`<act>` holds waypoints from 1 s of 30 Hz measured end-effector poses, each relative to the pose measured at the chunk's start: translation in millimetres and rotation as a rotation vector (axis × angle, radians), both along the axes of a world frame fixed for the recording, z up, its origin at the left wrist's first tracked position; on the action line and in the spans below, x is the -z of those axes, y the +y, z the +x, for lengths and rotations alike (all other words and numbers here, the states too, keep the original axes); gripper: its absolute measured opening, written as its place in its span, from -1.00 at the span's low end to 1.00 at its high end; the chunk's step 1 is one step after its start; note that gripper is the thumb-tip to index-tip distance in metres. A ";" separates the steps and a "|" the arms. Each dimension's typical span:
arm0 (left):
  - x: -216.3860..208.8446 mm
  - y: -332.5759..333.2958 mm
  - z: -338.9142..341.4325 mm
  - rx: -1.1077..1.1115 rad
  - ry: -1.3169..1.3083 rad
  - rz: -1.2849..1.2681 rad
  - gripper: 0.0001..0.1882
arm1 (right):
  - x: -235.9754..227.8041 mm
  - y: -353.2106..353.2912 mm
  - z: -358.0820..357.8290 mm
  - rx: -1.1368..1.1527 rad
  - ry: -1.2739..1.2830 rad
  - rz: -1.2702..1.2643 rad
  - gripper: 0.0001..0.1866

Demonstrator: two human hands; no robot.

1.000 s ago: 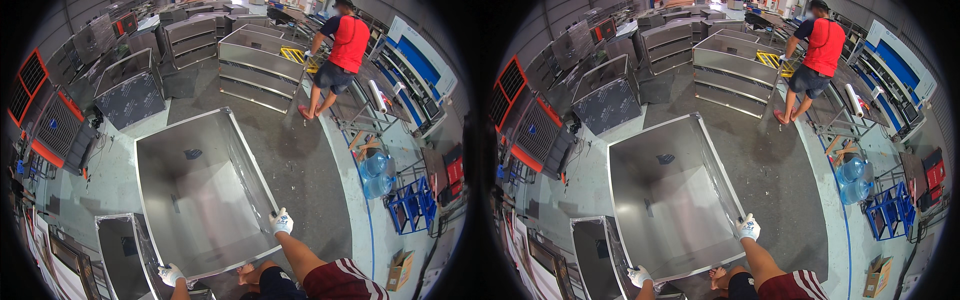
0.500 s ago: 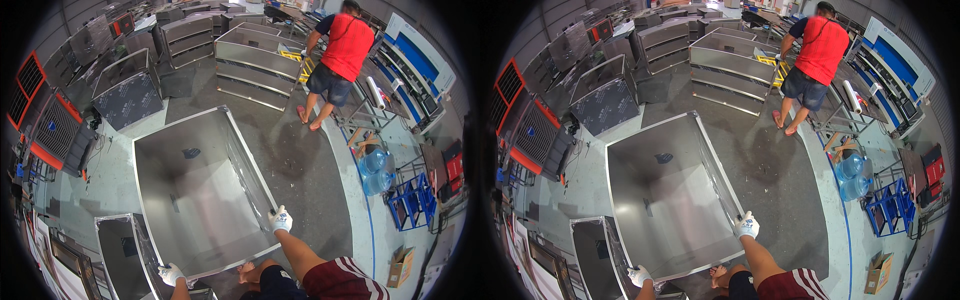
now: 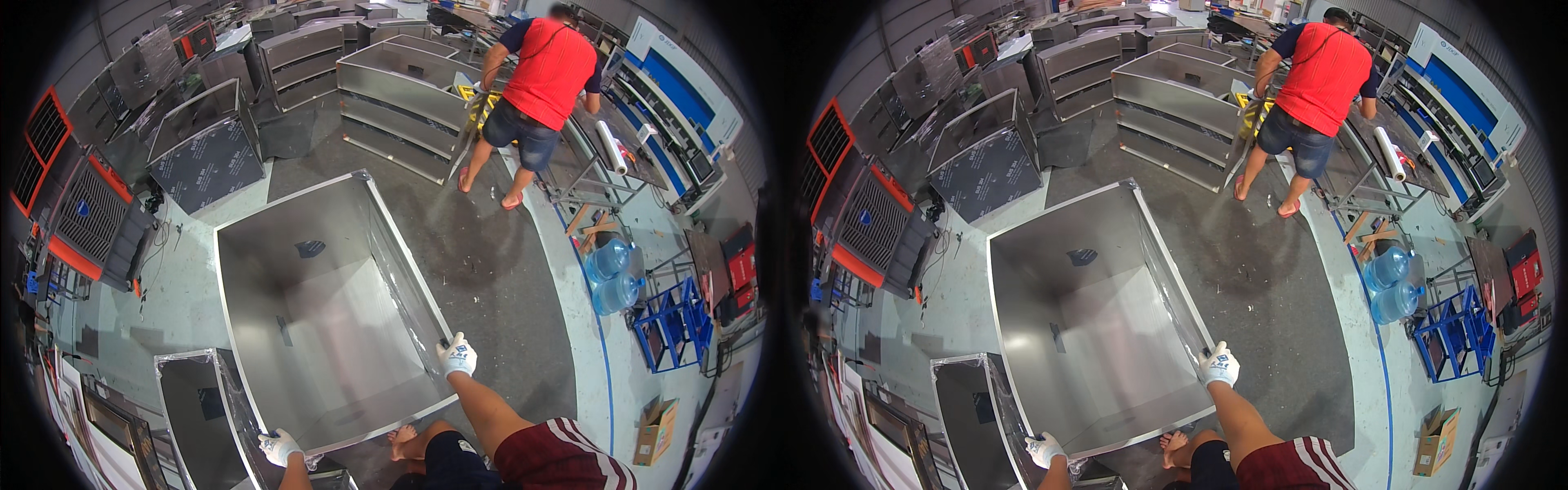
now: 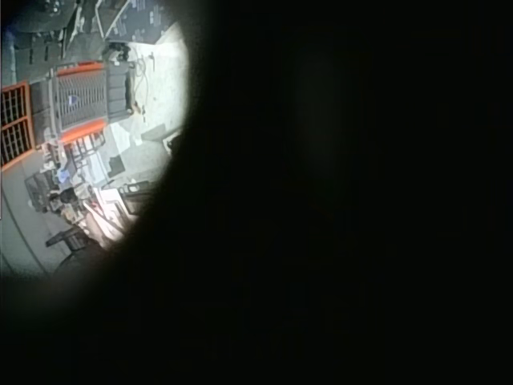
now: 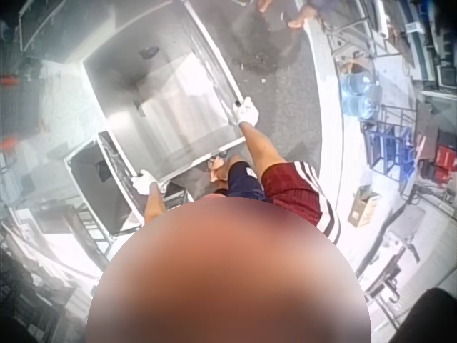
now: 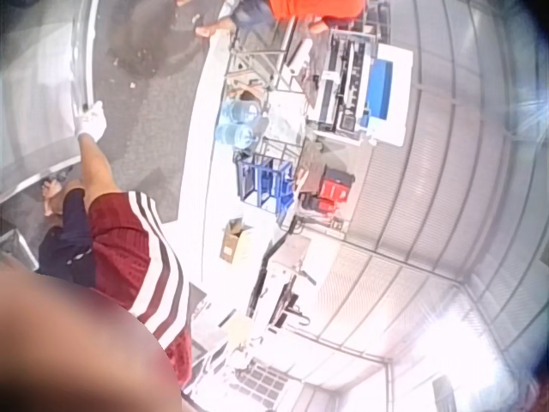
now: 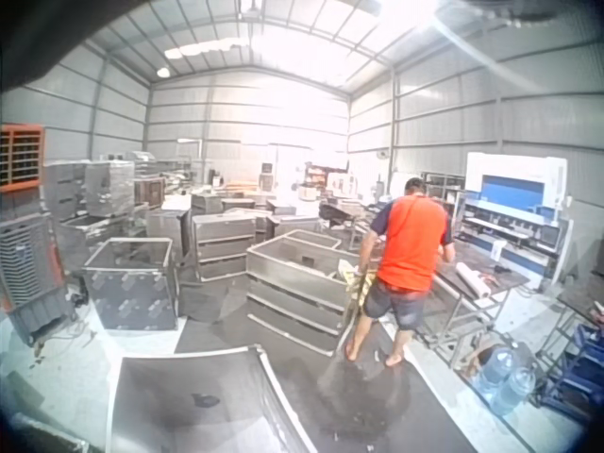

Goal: The person wraps a large metal box with plastic film, then lifts and stacks it with another person. They continue wrapping and stacking additional metal boxes in the workshop.

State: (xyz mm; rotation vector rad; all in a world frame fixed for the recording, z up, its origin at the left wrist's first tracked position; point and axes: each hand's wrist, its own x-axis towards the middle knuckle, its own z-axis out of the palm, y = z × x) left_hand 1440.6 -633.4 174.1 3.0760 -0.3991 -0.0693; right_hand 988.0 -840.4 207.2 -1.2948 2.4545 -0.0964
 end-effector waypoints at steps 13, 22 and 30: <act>1.5 0.4 -0.8 -0.004 0.032 0.026 -0.37 | 8.7 0.8 -3.2 -0.007 0.031 -0.024 -0.47; -4.0 -1.0 -2.8 0.000 0.035 0.022 -0.34 | 7.7 1.0 -3.3 -0.017 0.015 -0.022 -0.47; -2.9 0.4 -7.6 0.055 -0.101 -0.076 -0.58 | 0.5 0.5 -2.9 -0.027 -0.007 0.004 -0.46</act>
